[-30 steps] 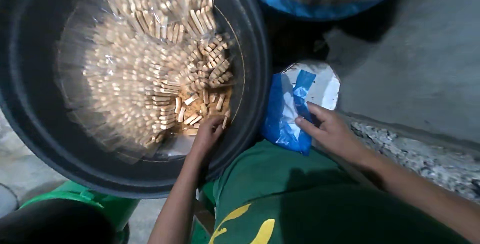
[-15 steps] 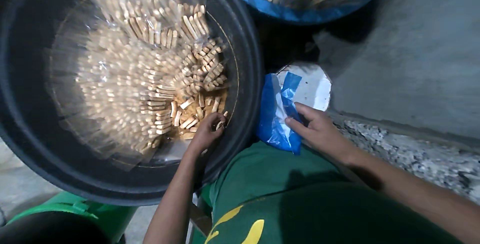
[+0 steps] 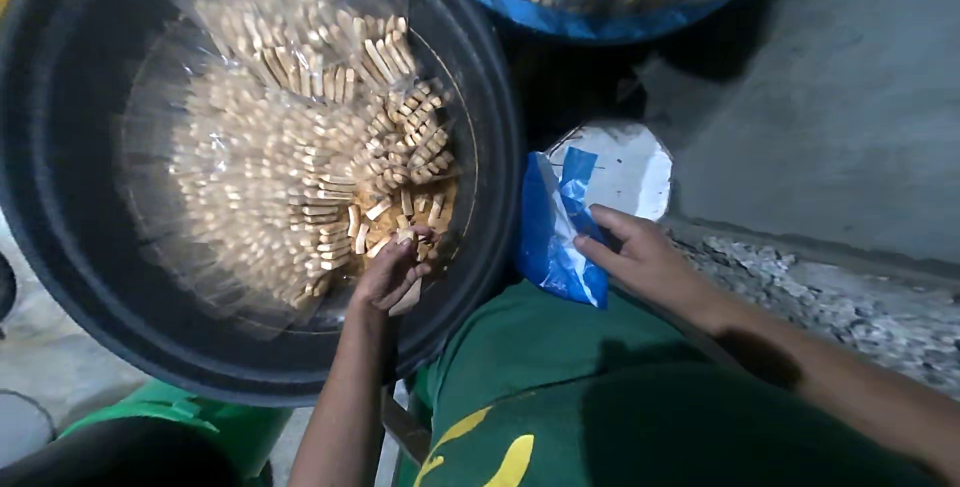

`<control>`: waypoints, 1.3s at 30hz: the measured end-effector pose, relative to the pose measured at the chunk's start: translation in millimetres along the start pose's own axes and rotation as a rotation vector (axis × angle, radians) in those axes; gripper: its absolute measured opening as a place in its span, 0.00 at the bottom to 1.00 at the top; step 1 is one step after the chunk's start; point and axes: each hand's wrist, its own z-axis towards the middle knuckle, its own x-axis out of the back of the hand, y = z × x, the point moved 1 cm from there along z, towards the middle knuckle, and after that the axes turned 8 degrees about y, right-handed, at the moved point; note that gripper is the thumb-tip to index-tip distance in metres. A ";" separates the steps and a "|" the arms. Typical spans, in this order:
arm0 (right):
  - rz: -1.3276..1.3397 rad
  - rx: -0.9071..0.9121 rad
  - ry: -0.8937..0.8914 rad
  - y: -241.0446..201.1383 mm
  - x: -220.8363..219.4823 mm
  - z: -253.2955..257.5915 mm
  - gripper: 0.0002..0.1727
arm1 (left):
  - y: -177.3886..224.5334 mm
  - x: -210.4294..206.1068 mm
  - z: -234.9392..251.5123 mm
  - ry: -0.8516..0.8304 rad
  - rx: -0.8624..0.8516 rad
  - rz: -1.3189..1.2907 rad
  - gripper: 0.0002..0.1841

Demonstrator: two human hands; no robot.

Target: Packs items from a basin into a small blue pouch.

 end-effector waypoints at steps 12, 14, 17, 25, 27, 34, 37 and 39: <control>0.055 -0.028 -0.014 0.1 1.3 -7.1 0.14 | 13.7 -146.0 -41.6 -0.493 -0.173 0.235 0.14; 0.108 -0.060 0.020 -1.7 -0.2 -11.5 0.15 | 3.3 -183.4 -31.6 -0.386 -0.050 0.189 0.13; 0.161 -0.229 0.099 -3.0 6.1 -19.4 0.19 | -5.9 -205.0 -11.9 -0.189 0.021 0.385 0.19; 0.195 -0.118 0.197 3.8 16.7 -21.2 0.13 | 11.7 -188.2 -33.6 -0.278 -0.556 0.835 0.16; 0.180 -0.186 0.164 5.6 19.4 -18.6 0.14 | 17.0 -140.0 -17.9 0.000 -0.501 0.951 0.15; 0.077 -0.168 0.040 2.2 9.0 -10.7 0.13 | 7.9 -21.8 82.9 0.403 -0.342 1.591 0.15; 0.059 -0.140 0.034 6.9 8.7 -5.7 0.13 | -0.4 -19.1 96.3 0.375 -0.362 1.704 0.16; 0.042 -0.134 0.038 7.6 9.2 -3.8 0.13 | 3.4 -22.8 93.1 0.365 -0.315 1.715 0.16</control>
